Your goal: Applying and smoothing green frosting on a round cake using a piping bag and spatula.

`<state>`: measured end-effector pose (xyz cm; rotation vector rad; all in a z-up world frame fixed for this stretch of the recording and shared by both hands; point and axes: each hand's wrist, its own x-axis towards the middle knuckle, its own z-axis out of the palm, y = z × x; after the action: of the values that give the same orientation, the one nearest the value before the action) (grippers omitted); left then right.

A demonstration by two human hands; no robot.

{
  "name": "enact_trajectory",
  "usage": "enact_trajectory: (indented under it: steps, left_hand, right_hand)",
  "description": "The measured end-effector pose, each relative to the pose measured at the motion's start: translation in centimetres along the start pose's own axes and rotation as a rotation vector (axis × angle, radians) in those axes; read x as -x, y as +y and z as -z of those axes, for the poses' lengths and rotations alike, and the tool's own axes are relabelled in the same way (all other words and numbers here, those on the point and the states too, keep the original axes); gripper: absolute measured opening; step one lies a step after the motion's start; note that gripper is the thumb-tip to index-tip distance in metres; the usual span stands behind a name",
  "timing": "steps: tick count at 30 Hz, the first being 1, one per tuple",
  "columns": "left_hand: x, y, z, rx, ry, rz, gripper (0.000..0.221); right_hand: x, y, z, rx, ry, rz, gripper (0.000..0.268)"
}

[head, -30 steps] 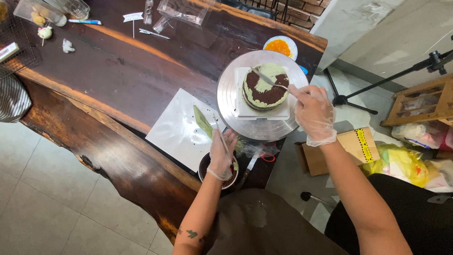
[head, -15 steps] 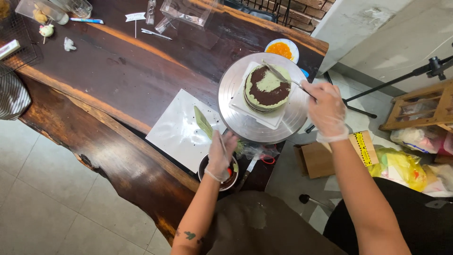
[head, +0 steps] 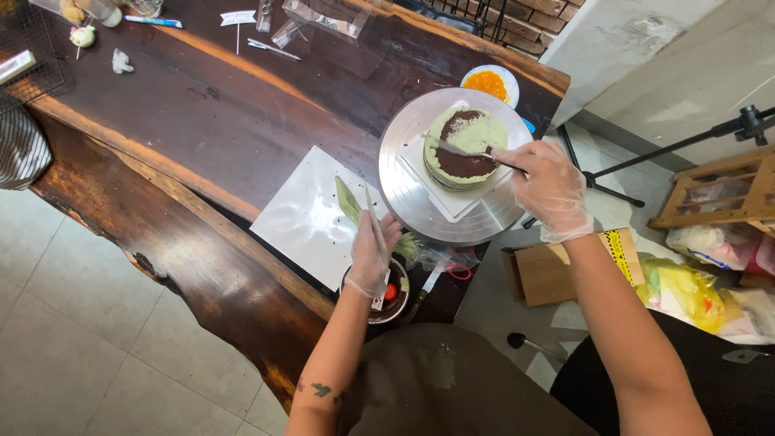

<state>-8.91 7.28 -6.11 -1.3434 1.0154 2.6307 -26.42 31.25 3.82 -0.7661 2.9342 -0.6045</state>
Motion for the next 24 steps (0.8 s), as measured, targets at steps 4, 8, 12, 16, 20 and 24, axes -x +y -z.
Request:
enact_trajectory:
  steps: [4, 8, 12, 16, 20, 24]
  left_hand:
    - [-0.9, 0.8, 0.2, 0.037, 0.047, -0.056, 0.072]
    - [-0.1, 1.8, -0.5, 0.074, 0.052, -0.080, 0.071]
    - [-2.2, -0.2, 0.9, 0.043, 0.046, -0.055, 0.065]
    - [-1.0, -0.4, -0.3, 0.040, 0.056, -0.025, 0.071]
    - [-1.3, -0.6, -0.1, 0.088, 0.052, -0.031, 0.071]
    - [-3.0, -1.4, 0.8, 0.111, 0.057, -0.029, 0.071]
  right_hand:
    - [1.2, 0.1, 1.3, -0.047, -0.020, -0.019, 0.040]
    - [1.6, 3.6, -0.9, 0.162, 0.446, 0.249, 0.040]
    - [1.6, 3.6, -1.9, 0.256, 0.560, 0.277, 0.044]
    - [1.7, 2.7, -2.9, 0.247, 0.463, 0.294, 0.048]
    - [0.6, 4.1, -4.4, 0.446, 0.573, 0.307, 0.053]
    - [0.7, 3.6, -2.3, 0.471, 0.582, 0.226, 0.036]
